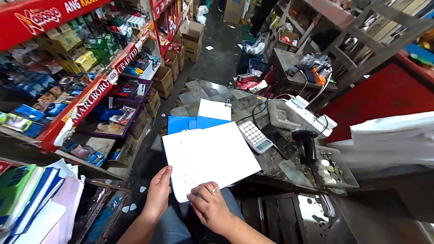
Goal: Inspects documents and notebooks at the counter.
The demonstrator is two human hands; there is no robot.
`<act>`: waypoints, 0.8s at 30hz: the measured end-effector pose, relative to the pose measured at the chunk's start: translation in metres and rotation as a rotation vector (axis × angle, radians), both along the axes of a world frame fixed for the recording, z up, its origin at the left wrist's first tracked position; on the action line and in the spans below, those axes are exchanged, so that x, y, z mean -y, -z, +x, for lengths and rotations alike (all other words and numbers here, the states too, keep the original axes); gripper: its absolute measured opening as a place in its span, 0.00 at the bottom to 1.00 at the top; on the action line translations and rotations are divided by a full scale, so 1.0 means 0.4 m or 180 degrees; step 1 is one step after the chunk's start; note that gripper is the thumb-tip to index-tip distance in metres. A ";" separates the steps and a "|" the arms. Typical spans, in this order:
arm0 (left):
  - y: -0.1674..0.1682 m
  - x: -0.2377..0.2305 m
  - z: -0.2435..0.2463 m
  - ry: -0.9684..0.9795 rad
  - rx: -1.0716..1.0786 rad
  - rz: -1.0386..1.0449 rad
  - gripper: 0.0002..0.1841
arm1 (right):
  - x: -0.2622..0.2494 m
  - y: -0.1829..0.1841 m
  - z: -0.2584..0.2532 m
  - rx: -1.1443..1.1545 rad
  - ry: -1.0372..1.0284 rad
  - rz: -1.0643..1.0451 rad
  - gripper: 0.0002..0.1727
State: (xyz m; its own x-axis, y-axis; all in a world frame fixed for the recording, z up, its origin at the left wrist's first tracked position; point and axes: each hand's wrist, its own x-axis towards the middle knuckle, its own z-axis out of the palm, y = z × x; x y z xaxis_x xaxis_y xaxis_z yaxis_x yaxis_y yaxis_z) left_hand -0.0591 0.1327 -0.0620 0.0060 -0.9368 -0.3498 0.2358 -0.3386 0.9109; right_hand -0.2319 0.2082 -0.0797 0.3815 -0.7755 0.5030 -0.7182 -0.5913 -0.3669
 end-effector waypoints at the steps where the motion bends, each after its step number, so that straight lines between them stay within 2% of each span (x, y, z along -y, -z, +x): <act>1: 0.001 0.001 0.001 -0.0006 -0.0017 0.0017 0.19 | 0.000 0.002 0.002 0.0037 0.0003 -0.0045 0.12; 11: -0.006 -0.003 0.010 0.0049 -0.0216 0.0043 0.16 | -0.001 0.006 0.006 0.0253 0.0107 -0.0243 0.09; 24: 0.002 0.000 0.011 0.0158 -0.0041 -0.0033 0.15 | -0.004 0.015 0.008 0.1150 0.0216 -0.0006 0.07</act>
